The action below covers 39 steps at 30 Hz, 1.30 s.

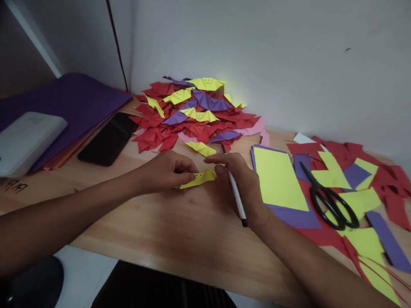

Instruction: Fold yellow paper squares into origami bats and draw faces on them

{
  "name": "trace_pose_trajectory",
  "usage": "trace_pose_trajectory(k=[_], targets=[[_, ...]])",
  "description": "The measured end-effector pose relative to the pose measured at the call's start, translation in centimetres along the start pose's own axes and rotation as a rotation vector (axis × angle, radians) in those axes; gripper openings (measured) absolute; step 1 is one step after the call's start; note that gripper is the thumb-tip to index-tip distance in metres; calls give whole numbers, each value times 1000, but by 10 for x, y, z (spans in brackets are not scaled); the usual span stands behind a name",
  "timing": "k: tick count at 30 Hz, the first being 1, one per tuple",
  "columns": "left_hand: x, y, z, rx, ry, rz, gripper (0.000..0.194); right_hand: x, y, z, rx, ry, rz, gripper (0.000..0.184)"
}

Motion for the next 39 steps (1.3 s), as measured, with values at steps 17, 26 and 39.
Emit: trace_pose_trajectory(k=[17, 26, 39], targets=[[-1, 0, 4, 15, -58, -104, 15, -9, -6, -19, -187, 97, 251, 26], [9, -5, 8, 10, -19, -260, 25, -12, -10, -23, -257, 35, 184, 16], [21, 51, -5, -110, -111, -568, 22, -6, -4, -11, -138, 136, 35, 13]])
Point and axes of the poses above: each hand's wrist, its own x-axis away from the middle knuckle, its own y-axis out of the back of the hand, z = x × y, the point moved 1 cm from there along -x, towards the middle knuckle, and after that the axes turned 12 degrees about z, right-handed, at the moved point
